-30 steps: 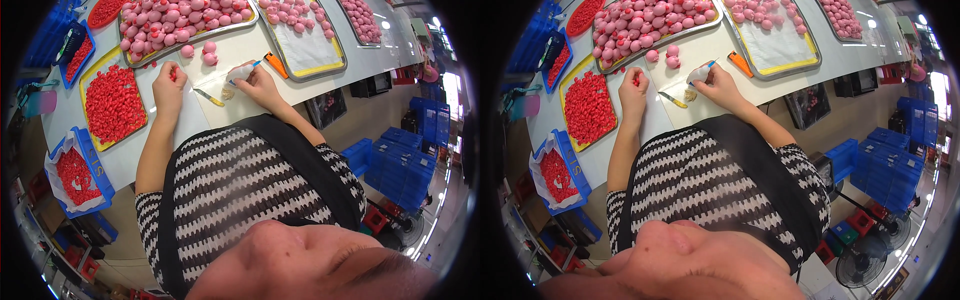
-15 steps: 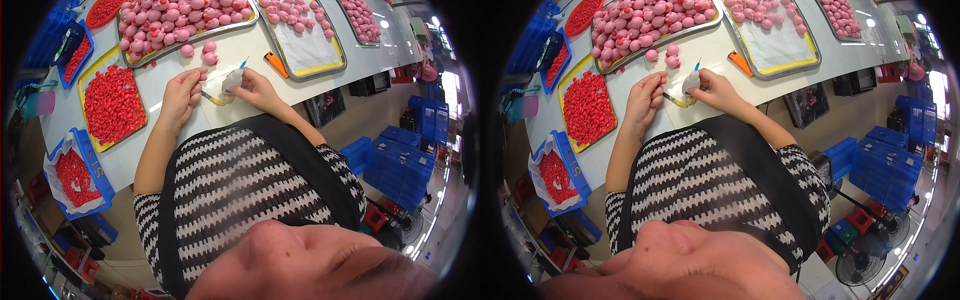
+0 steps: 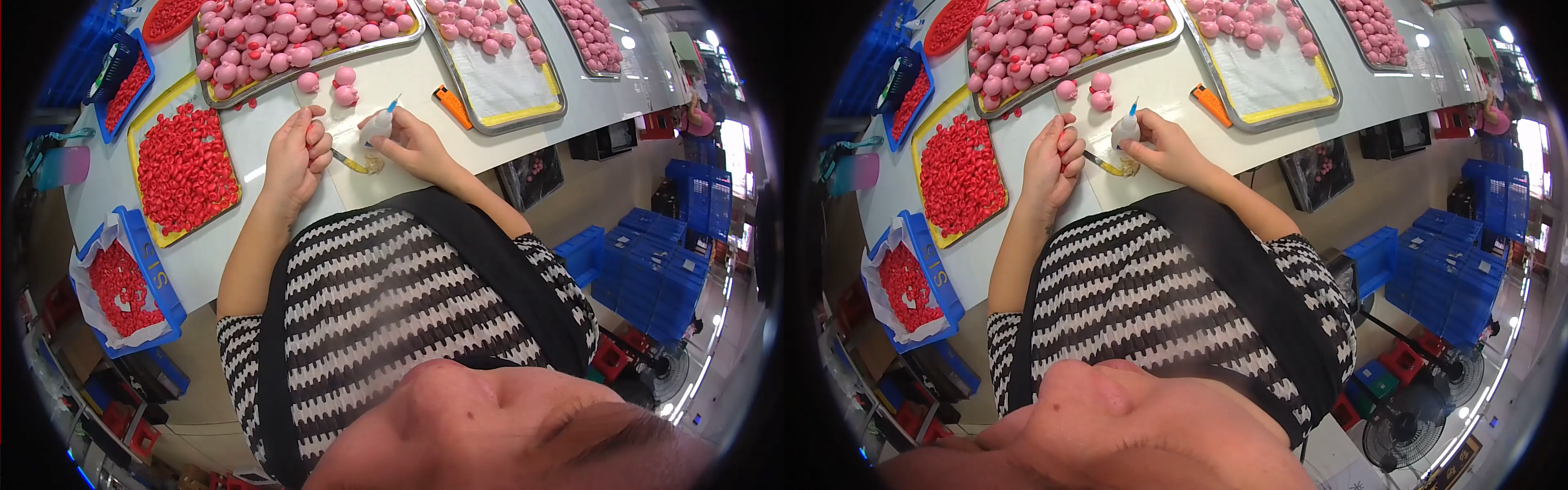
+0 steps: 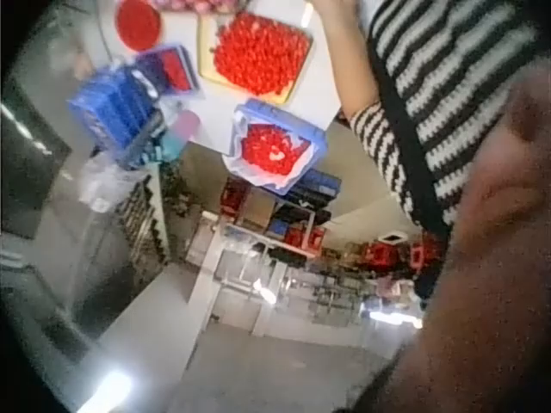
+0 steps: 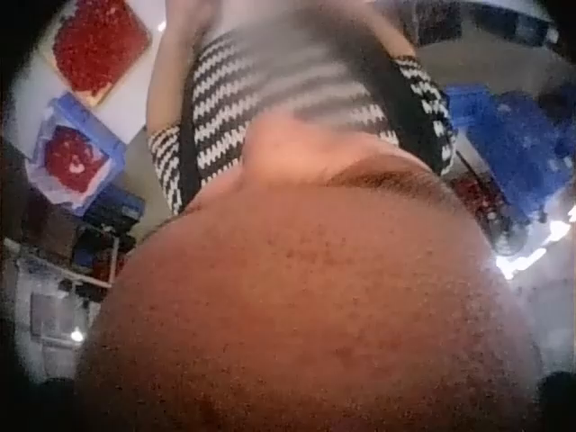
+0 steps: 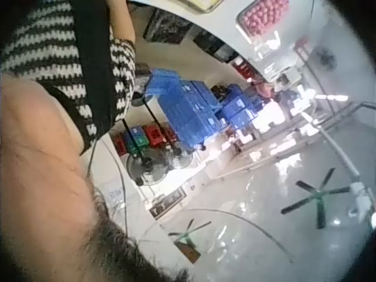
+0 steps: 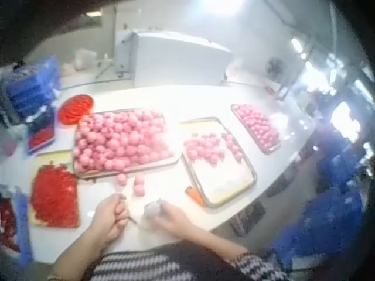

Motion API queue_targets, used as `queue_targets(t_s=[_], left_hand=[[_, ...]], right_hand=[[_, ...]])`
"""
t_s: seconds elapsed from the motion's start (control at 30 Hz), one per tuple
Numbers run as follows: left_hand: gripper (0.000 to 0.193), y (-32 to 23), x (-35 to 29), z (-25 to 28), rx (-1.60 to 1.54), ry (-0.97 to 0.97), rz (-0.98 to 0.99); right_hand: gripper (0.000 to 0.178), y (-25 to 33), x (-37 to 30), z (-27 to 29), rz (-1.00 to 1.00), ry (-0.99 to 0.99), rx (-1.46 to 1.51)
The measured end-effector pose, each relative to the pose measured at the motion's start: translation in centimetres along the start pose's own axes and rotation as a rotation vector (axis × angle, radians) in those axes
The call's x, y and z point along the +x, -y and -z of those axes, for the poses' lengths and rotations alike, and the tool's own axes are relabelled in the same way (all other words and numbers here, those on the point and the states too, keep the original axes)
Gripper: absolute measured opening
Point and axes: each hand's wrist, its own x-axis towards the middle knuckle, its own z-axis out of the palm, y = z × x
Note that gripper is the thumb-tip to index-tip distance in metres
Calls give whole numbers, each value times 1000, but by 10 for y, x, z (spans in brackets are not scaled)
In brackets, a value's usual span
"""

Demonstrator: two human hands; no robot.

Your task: The person applies glue from a squeeze bottle onto a small red accessory and attaches it onto a pink toy sphere by hand.

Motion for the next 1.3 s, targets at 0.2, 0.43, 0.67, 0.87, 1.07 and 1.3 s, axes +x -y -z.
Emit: queue_targets(t_s=[0.2, 0.43, 0.67, 0.87, 1.07, 1.3], left_hand=[[16, 5, 7, 7, -202, 10, 101], [25, 5, 8, 7, -195, 73, 31], [32, 0, 6, 5, -89, 91, -42], [26, -1, 6, 7, -4, 64, -23], [25, -2, 4, -8, -77, 162, 68], [20, -12, -13, -4, -217, 173, 57]], right_hand=[[36, 2, 20, -5, -92, 71, 34], [38, 2, 24, -7, -42, 33, 146], [37, 9, 9, 5, -52, -50, 240], [31, 16, -15, 37, 153, -223, -433], [28, 10, -27, 52, 339, -224, -660], [30, 22, -39, 60, 340, -192, -580]])
